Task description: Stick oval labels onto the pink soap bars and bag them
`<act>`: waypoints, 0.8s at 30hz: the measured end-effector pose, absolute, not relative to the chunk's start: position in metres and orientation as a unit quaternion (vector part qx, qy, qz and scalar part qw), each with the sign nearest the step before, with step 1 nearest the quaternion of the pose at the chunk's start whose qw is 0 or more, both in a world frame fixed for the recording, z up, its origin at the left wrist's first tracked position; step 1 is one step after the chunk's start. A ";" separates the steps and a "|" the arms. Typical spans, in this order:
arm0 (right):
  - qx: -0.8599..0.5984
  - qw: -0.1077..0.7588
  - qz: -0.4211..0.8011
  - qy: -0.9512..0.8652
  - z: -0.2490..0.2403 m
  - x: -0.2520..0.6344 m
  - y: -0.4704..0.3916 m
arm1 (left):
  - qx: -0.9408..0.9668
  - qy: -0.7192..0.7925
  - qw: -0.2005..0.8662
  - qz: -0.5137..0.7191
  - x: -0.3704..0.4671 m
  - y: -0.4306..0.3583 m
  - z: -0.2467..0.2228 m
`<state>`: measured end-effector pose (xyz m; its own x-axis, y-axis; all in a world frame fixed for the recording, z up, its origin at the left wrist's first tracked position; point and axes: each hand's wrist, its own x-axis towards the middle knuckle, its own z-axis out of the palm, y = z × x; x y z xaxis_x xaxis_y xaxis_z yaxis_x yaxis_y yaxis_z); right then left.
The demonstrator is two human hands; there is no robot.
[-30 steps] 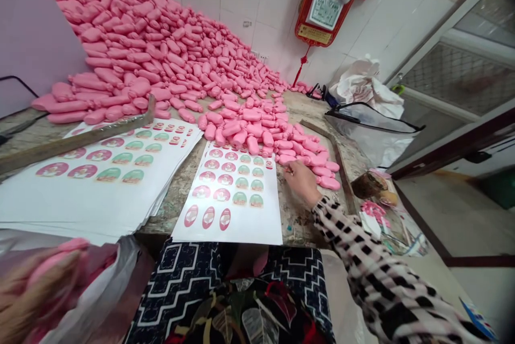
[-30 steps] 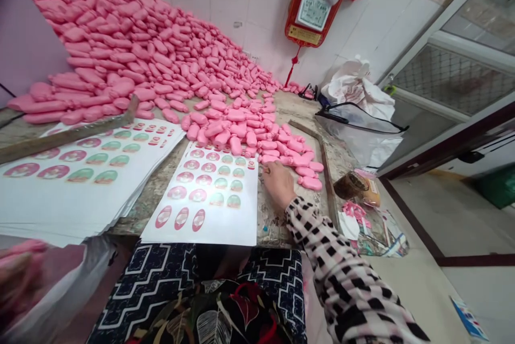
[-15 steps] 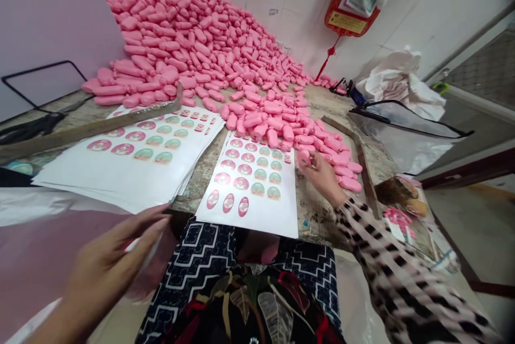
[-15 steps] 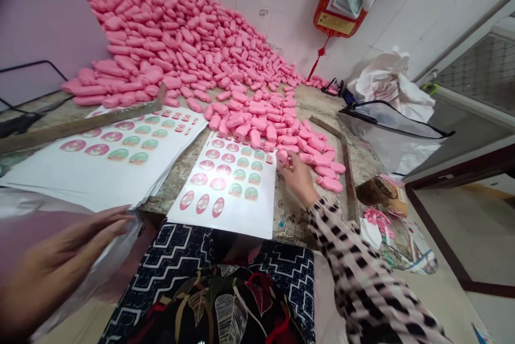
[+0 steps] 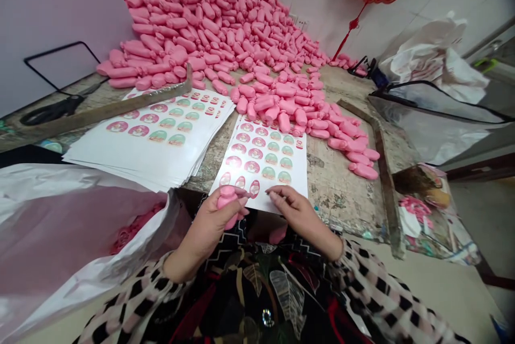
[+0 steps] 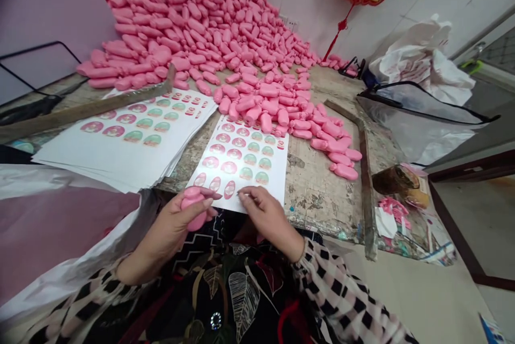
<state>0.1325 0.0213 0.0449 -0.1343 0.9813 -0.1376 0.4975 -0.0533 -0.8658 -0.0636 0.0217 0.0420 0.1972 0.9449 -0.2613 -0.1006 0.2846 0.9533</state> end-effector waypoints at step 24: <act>-0.614 0.114 0.083 -0.777 0.035 0.123 0.053 | 0.855 0.488 0.165 0.060 -0.056 0.015 0.017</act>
<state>0.1233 0.0528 0.0352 -0.2208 0.9724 0.0750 0.9347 0.2329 -0.2687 -0.0559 0.0147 0.0168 0.5169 0.8540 -0.0591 0.8144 -0.4694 0.3413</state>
